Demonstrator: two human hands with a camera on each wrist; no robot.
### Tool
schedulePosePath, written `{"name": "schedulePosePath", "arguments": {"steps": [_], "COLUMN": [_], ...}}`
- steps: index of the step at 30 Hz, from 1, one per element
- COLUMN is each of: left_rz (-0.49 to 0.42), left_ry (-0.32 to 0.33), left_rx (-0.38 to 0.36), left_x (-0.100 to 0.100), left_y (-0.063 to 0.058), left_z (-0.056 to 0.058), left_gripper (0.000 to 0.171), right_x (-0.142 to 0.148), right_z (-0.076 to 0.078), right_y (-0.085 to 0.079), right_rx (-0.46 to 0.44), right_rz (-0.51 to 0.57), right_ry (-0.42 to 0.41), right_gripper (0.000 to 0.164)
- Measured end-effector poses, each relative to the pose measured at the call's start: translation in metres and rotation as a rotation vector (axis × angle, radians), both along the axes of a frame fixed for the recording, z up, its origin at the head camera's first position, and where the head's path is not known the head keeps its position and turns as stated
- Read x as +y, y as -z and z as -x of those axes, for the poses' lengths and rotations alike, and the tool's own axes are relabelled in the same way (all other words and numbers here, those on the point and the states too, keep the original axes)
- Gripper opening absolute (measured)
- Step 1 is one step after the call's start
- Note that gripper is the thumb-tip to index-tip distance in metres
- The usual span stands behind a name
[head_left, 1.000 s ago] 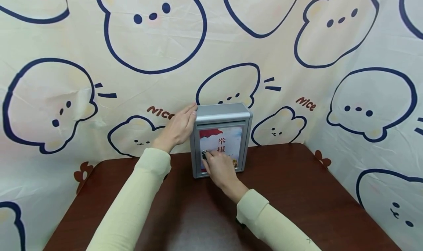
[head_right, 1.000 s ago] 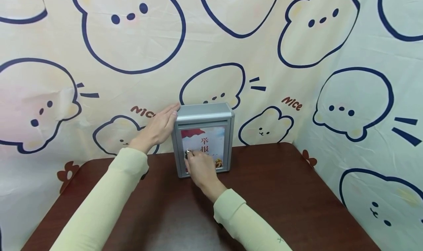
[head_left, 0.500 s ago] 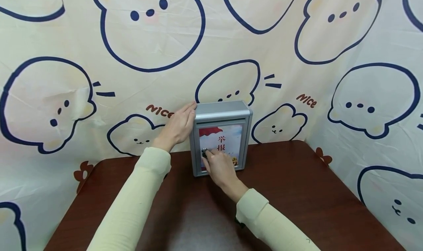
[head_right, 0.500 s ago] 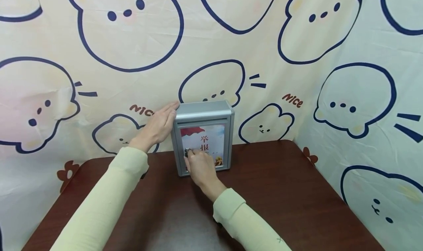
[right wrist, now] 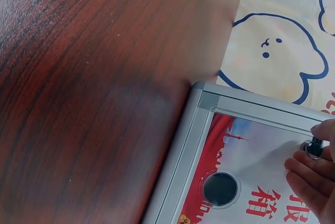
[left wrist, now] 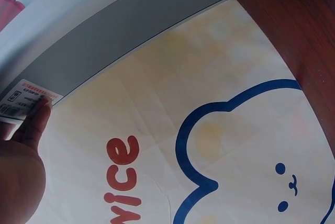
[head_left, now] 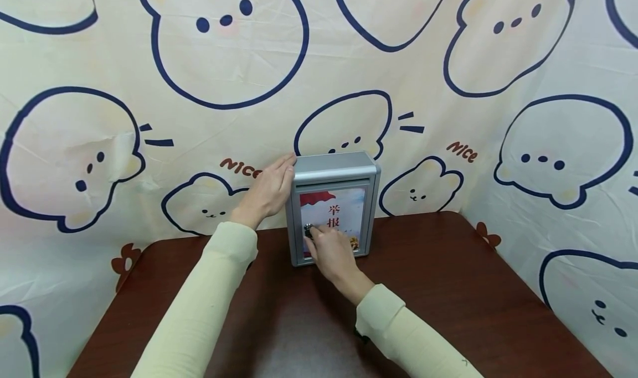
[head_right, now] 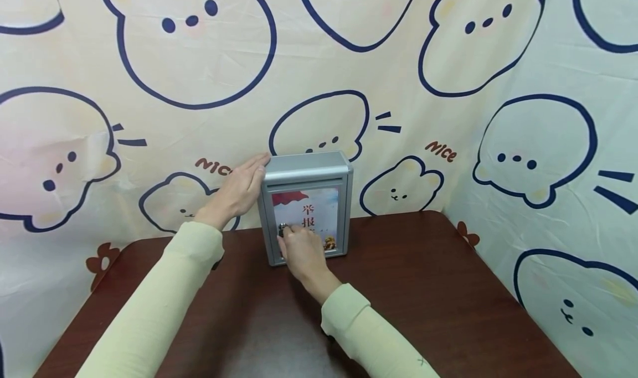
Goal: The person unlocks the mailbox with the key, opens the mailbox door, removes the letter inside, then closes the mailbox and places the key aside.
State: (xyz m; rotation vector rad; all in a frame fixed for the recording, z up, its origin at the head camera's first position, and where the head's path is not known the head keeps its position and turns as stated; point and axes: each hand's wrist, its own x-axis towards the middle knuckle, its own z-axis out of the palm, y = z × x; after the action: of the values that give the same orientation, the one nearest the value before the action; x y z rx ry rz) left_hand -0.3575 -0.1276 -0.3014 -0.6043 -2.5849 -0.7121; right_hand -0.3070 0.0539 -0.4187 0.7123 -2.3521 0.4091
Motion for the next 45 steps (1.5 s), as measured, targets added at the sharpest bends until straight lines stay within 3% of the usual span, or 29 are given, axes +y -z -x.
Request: {"name": "schedulePosePath", "arguments": {"steps": [41,45], "left_rz": [-0.007,-0.01], "left_ry": [0.007,0.009], "left_rx": [0.015,0.017], "left_x": [-0.0003,-0.0004], "left_y": [-0.0003,-0.0005], "left_z": [-0.0015,-0.0014], "left_gripper": [0.058,0.058], "right_x": [-0.0039,-0.005], "right_z": [-0.0014,-0.0015], "right_y": [0.001,0.0001], "right_rx": [-0.065,-0.11], "right_rz": [0.067,0.112], "right_ry": [0.016,0.013], "right_gripper": [0.022,0.02]}}
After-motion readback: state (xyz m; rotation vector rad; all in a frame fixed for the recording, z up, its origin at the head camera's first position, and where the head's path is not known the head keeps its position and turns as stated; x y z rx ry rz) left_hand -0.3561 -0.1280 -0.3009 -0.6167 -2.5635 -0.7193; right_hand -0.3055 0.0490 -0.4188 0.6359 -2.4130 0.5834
